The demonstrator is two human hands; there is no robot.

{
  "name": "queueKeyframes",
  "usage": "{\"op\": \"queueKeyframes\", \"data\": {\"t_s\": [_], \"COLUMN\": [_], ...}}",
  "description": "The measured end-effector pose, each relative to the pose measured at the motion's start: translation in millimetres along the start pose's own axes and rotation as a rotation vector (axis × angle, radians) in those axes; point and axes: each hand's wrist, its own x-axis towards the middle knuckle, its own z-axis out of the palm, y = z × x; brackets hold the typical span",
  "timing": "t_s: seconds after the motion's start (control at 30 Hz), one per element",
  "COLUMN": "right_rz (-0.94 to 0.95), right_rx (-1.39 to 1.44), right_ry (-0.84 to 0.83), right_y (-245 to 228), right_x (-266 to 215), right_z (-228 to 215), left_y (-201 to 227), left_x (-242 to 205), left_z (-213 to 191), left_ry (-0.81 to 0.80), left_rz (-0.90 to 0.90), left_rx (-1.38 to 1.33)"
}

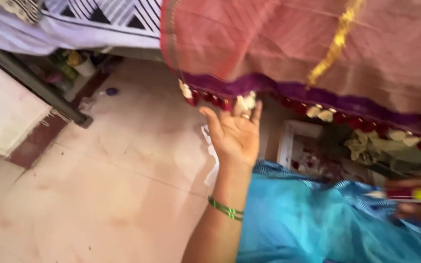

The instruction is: Applying adhesive to tassels and attaching them to the decorative border of a sari.

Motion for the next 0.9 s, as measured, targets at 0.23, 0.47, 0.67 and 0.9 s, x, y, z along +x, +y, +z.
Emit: {"op": "queueKeyframes", "data": {"t_s": [0.23, 0.47, 0.67, 0.9], "right_rz": [-0.349, -0.754, -0.796, -0.784], "right_rx": [0.437, 0.803, 0.455, 0.42], "right_ry": [0.042, -0.087, 0.102, 0.155], "right_y": [-372.5, -422.6, -406.3, -399.8], "right_x": [26.6, 72.2, 66.5, 67.0], "right_z": [196.6, 235.7, 238.4, 240.2], "left_y": [32.0, 37.5, 35.9, 29.8], "left_x": [-23.5, -40.4, -41.0, -43.8], "left_z": [38.8, 48.9, 59.1, 56.9], "left_ry": [-0.004, 0.011, 0.103, 0.106], "left_rz": [-0.066, -0.022, -0.041, -0.022], "left_rx": [-0.041, 0.269, 0.444, 0.444]}}
